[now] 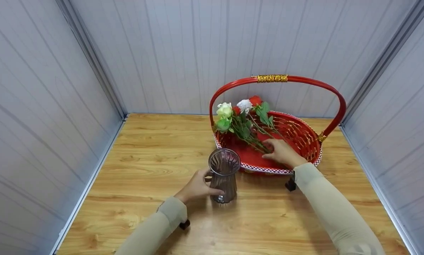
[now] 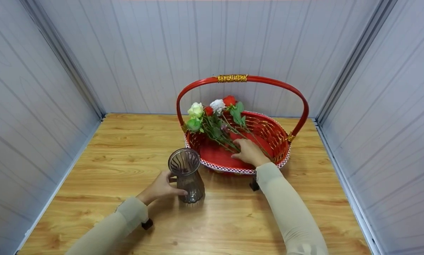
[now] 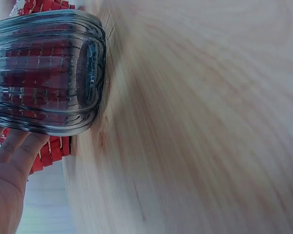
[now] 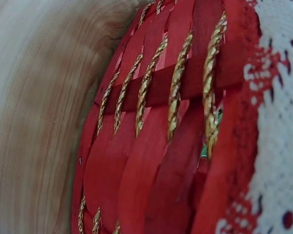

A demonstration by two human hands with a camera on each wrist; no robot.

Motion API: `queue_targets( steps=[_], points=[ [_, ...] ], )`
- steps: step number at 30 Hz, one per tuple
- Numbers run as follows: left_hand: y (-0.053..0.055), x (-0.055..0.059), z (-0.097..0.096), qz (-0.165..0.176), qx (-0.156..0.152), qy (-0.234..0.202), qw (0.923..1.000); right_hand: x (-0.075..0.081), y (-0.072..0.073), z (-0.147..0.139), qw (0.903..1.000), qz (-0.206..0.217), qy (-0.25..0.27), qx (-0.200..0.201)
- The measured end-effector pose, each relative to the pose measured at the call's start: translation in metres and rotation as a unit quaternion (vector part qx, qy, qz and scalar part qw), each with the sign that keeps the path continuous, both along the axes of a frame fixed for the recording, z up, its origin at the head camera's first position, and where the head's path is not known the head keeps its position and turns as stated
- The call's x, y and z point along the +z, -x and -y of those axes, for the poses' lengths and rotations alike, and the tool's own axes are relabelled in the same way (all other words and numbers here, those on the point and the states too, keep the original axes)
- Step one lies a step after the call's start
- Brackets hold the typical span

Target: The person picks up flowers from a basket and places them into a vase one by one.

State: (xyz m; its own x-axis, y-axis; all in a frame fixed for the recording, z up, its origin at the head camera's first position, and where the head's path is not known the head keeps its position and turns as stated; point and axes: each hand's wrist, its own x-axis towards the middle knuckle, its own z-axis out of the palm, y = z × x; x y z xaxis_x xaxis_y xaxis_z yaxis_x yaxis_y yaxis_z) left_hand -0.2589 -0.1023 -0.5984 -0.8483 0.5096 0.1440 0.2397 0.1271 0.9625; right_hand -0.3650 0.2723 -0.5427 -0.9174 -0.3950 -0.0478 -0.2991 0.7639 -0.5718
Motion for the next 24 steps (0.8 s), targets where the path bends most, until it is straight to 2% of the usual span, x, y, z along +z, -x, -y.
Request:
queue_targets(
  steps=[8, 13, 20, 24],
  points=[
    [-0.003, -0.002, -0.004, 0.008, -0.017, 0.006, 0.9998, -0.005, 0.005, -0.001, 0.9999, 0.002, -0.012, 0.004],
    [-0.003, -0.004, -0.004, 0.003, -0.016, 0.020, 0.9997, -0.009, 0.007, -0.002, 0.9999, 0.011, -0.010, 0.000],
    [-0.003, -0.004, -0.003, 0.026, -0.031, -0.015, 0.9991, -0.013, 0.009, -0.004, 0.9994, 0.031, 0.010, -0.010],
    [-0.003, -0.004, -0.003, 0.020, -0.029, -0.011, 0.9993, -0.017, 0.011, -0.005, 0.9990, 0.037, 0.017, -0.019]
  ],
)
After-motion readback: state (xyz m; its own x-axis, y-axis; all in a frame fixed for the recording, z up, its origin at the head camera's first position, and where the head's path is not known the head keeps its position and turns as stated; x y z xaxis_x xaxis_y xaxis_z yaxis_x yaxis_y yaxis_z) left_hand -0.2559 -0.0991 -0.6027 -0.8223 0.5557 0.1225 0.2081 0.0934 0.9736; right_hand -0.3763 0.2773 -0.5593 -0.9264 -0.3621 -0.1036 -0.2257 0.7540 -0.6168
